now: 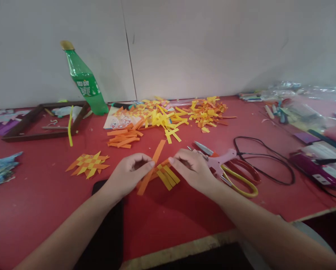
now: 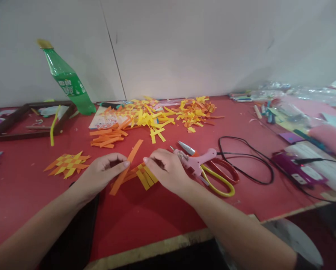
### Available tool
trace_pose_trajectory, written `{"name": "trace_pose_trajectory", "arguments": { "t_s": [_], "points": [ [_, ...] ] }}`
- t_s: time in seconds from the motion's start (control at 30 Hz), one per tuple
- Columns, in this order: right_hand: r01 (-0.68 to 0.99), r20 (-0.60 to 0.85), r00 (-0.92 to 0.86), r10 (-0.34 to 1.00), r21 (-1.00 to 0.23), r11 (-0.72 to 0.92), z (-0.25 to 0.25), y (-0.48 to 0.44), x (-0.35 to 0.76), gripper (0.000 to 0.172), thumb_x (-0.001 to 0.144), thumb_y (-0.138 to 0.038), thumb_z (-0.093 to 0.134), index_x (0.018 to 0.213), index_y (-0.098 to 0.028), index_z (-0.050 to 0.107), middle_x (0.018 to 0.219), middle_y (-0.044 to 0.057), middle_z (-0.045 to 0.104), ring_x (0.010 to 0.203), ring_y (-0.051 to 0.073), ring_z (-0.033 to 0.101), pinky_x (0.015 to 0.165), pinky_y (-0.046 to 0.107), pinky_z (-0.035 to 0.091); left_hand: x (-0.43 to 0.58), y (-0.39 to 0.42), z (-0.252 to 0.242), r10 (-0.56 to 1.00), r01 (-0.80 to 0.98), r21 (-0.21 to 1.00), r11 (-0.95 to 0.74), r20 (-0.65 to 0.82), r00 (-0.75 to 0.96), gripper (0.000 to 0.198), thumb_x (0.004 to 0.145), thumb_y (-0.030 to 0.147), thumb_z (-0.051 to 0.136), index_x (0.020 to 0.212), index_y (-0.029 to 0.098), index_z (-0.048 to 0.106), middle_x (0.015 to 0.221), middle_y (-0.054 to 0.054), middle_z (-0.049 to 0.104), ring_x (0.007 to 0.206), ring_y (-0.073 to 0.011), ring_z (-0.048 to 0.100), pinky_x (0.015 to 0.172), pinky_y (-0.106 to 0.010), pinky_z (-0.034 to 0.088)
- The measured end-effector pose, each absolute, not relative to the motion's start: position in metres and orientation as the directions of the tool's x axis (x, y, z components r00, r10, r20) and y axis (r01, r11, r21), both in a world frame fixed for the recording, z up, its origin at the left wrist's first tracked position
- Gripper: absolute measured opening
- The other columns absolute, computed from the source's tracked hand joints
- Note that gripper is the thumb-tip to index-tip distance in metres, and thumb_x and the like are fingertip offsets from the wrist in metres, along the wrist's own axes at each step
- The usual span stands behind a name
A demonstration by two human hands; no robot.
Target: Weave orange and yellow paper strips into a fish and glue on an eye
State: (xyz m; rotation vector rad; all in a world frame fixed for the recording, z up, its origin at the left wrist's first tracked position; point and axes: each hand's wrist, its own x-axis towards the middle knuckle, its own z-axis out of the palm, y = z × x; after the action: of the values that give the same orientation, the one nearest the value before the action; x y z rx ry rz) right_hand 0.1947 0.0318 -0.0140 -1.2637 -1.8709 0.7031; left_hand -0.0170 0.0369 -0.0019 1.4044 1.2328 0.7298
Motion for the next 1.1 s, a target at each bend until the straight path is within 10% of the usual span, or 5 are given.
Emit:
{"name": "trace_pose_trajectory", "arguments": {
  "t_s": [0.4, 0.73, 1.1],
  "points": [
    [0.578, 0.254, -0.319, 0.913, -0.711, 0.4, -0.013, 0.034, 0.198, 0.042, 0.096, -0.032, 0.052, 0.058, -0.018, 0.041, 0.06, -0.003, 0.046, 0.058, 0.009, 0.044, 0.059, 0.027, 0.033, -0.02, 0.034, -0.004, 0.912, 0.566, 0.815, -0.124, -0.131, 0.388, 0.018, 0.086, 0.037, 0.06, 0.083, 0.02, 0.064, 0.072, 0.002, 0.064, 0.065, -0.0133, 0.056, 0.058, -0.024, 0.041],
    [0.622, 0.355, -0.276, 0.893, -0.643, 0.447, -0.02, 0.03, 0.2, 0.015, 0.089, -0.026, 0.061, 0.101, -0.02, 0.055, 0.095, 0.005, 0.064, 0.085, 0.016, 0.062, 0.072, 0.029, 0.047, -0.023, 0.031, -0.008, 0.878, 0.7, 0.669, -0.251, -0.147, 0.456, 0.02, 0.087, 0.035, 0.057, 0.096, 0.026, 0.072, 0.09, 0.0, 0.074, 0.075, -0.0168, 0.063, 0.068, -0.028, 0.045],
    [0.674, 0.166, -0.455, 0.875, -0.578, 0.46, -0.023, 0.034, 0.203, 0.016, 0.084, -0.005, 0.056, 0.087, -0.019, 0.062, 0.09, 0.003, 0.065, 0.085, 0.015, 0.061, 0.076, 0.028, 0.046, -0.017, 0.03, -0.011, 0.819, 0.749, 0.5, -0.436, -0.125, 0.56, 0.02, 0.093, 0.03, 0.052, 0.107, 0.021, 0.063, 0.076, -0.002, 0.064, 0.072, -0.0206, 0.057, 0.062, -0.03, 0.037]
  ]
}}
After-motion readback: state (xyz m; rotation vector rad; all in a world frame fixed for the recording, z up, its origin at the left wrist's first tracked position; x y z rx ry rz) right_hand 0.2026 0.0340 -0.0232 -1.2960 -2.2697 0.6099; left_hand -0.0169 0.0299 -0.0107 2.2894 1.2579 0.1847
